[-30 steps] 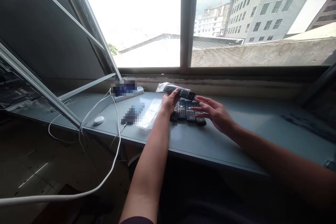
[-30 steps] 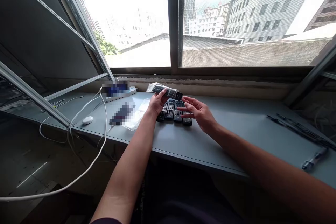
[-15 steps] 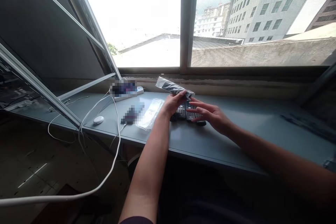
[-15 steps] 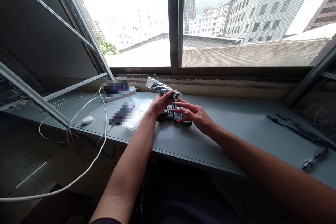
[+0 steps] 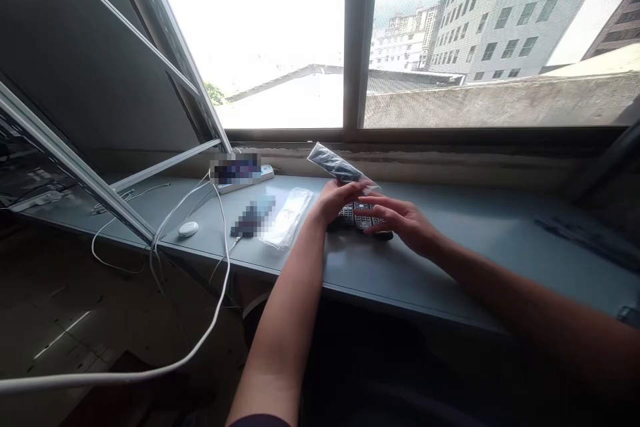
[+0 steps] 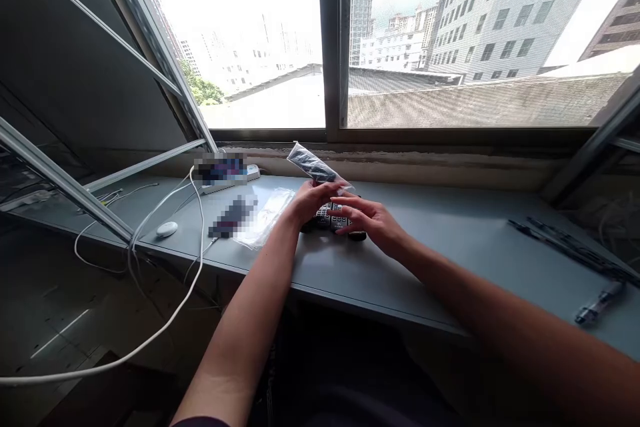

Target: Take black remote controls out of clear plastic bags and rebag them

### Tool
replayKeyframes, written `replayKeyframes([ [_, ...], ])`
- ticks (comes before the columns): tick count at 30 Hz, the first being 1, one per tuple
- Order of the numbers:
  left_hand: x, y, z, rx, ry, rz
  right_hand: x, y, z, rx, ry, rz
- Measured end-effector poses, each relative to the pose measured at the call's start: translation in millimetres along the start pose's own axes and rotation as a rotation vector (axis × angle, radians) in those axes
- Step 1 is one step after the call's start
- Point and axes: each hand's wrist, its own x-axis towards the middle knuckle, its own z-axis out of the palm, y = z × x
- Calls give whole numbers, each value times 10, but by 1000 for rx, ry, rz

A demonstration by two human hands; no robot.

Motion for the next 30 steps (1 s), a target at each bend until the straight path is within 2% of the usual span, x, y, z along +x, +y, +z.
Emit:
replayKeyframes([
  [4, 89, -32, -57, -67, 212, 118, 3, -26, -10, -12, 65, -15],
  [8, 142, -35, -108, -37, 379, 167, 3, -40, -4, -24, 91, -18],
  [13, 180, -63, -156, 16, 481, 197, 6, -38, 10, -32, 104, -3],
  [21, 183, -78, -185, 12, 507, 150, 7, -46, 8, -39, 125, 10],
  [26, 168, -67, -148, 107, 461, 151, 5, -40, 0, -72, 164, 27],
  [30, 198, -110, -146, 268, 368, 219, 13, -46, 13, -90, 203, 3],
])
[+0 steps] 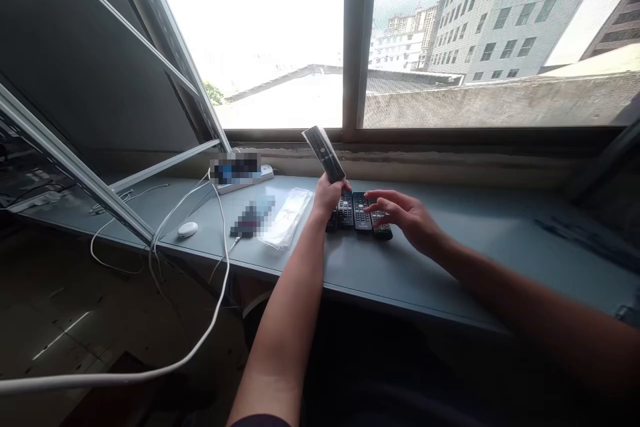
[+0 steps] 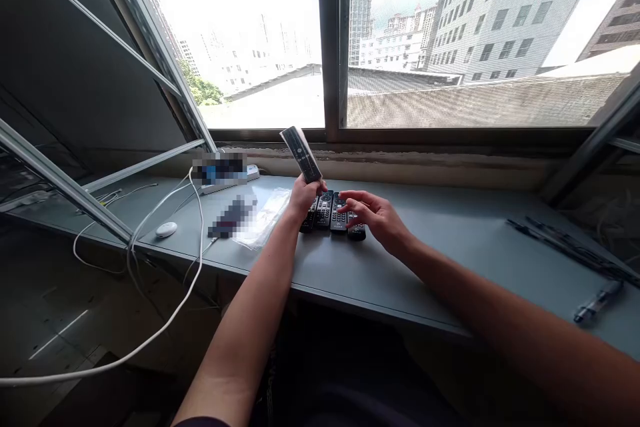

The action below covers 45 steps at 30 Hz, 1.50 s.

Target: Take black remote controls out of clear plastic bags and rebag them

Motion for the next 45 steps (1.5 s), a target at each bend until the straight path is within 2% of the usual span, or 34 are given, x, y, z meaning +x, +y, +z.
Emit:
replayKeyframes([
  [4, -10, -34, 12, 141, -106, 123, 36, 70, -12, -7, 72, -62],
  [10, -144, 28, 40, 288, -264, 199, 118, 217, -70, -42, 111, -99],
  [13, -175, 42, 46, 379, -345, 247, 116, 193, -57, -87, 82, -117],
  [16, -168, 23, 54, 409, -357, 279, 86, 128, -34, -199, 123, -203],
  [20, -151, -7, 58, 383, -300, 234, 66, 58, -38, -310, 172, -270],
  [23, -133, -23, 32, 333, -173, 171, 84, 33, -90, -355, 232, -270],
  [26, -102, -44, -13, 296, -58, 157, 129, 5, -196, -357, 314, -265],
  [29, -68, -72, -54, 326, 9, 184, 195, -46, -342, -296, 367, -224],
  [33, -49, -85, -88, 410, 74, 159, 283, -111, -556, -189, 319, -90],
  [36, -57, -59, -104, 424, 104, 133, 336, -57, -716, -282, 239, 29],
  [40, -66, -16, -119, 425, 146, 110, 397, 204, -914, -491, 128, 255],
  [43, -72, 4, -123, 491, 161, 84, 415, 394, -984, -740, 103, 201],
  [45, -86, 21, -123, 564, 165, 64, 404, 436, -963, -891, 101, 196],
])
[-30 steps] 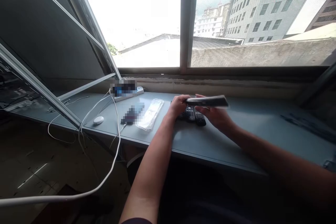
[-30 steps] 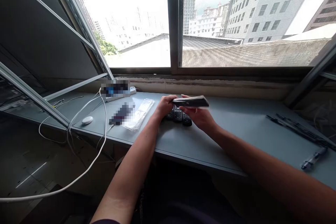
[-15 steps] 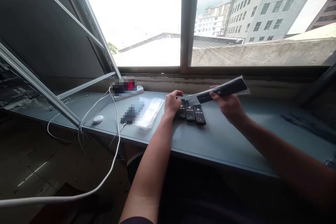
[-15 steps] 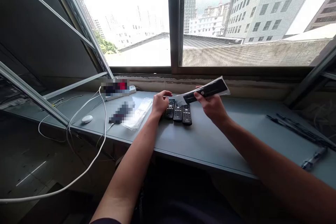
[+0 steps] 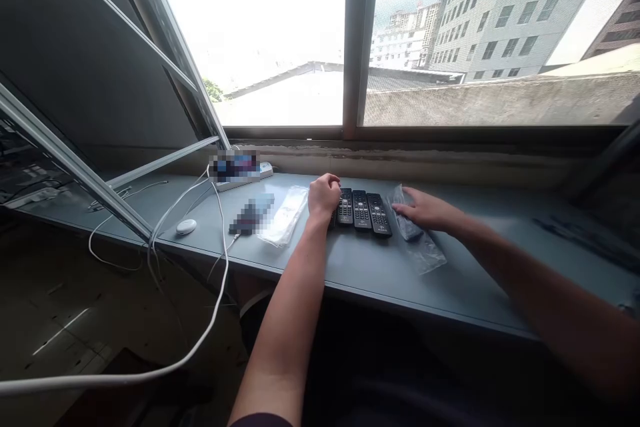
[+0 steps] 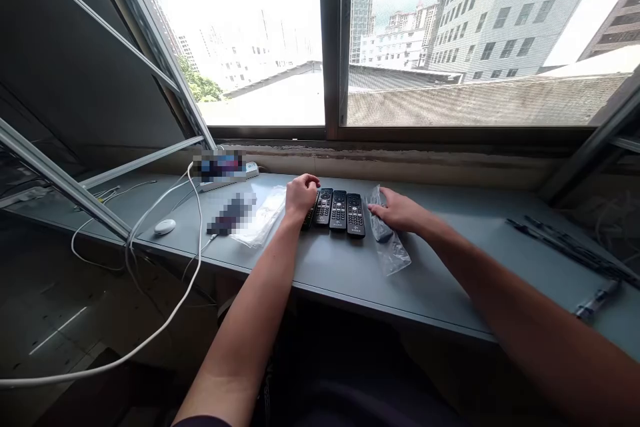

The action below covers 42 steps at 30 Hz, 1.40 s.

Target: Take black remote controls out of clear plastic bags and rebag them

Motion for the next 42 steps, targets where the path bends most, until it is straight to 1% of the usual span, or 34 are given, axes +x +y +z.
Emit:
replayKeyframes([
  [3, -35, 40, -25, 162, -14, -5, -66, -119, 19, -171, -89, 55],
  [6, -69, 85, -52, 309, -30, -23, -143, -274, 9, -279, -157, 100],
  [11, -86, 113, -64, 441, -47, -62, -225, -392, 10, -406, -157, 100],
  [17, -88, 95, -50, 498, -75, -84, -276, -457, 12, -542, -133, 99],
  [19, -92, 95, -48, 511, -88, -92, -273, -459, 27, -542, -149, 86],
  [22, -99, 98, -46, 528, -110, -101, -255, -435, 65, -475, -165, 48],
  [26, -99, 83, -39, 561, -121, -95, -255, -410, 97, -412, -148, 21],
  [29, -94, 52, -36, 600, -121, -95, -285, -437, 86, -441, -130, 51],
  [33, -96, 20, -34, 631, -163, -120, -320, -506, 49, -506, -126, 80],
  [38, -107, 52, -30, 653, -184, -128, -339, -564, 19, -562, -132, 91],
  [40, -110, 83, -42, 683, -170, -128, -348, -578, 11, -568, -131, 90],
  [42, -115, 109, -65, 733, -108, -123, -357, -591, 3, -567, -133, 88],
])
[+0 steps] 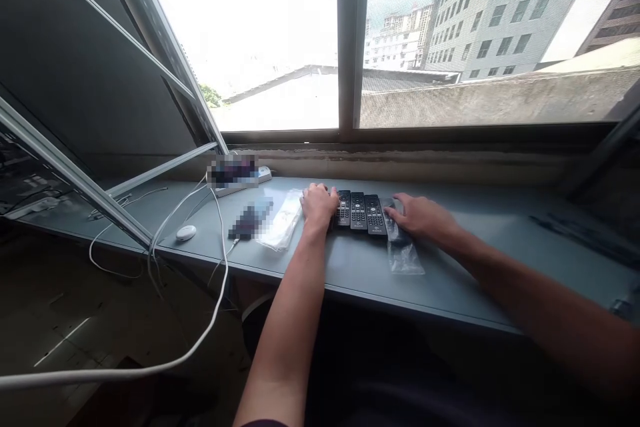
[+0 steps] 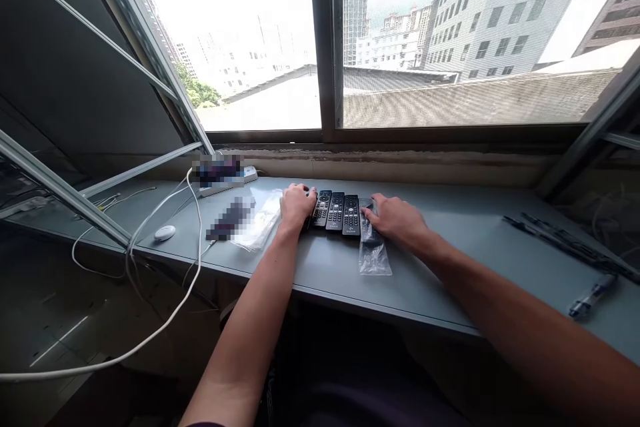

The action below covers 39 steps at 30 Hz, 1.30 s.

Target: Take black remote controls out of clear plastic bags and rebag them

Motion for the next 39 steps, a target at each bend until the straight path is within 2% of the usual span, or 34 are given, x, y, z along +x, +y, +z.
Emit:
replayKeyframes([
  [3, -7, -24, -25, 65, 103, -36, -9, -4, -15, 7, -1, -4],
  [5, 0, -51, -10, 109, 115, -77, -9, -3, -18, 9, 0, -6],
  [11, 57, -97, 101, 187, -94, -286, -9, 3, -6, 26, 10, -20],
  [19, 50, -104, 144, 181, -28, -279, -1, 13, 2, 35, 13, -40],
  [29, 77, -119, 145, 147, -57, -322, 7, 26, 9, 35, 16, -46],
  [39, 91, -160, 150, 149, -63, -290, 20, 32, 15, 53, 5, -66],
])
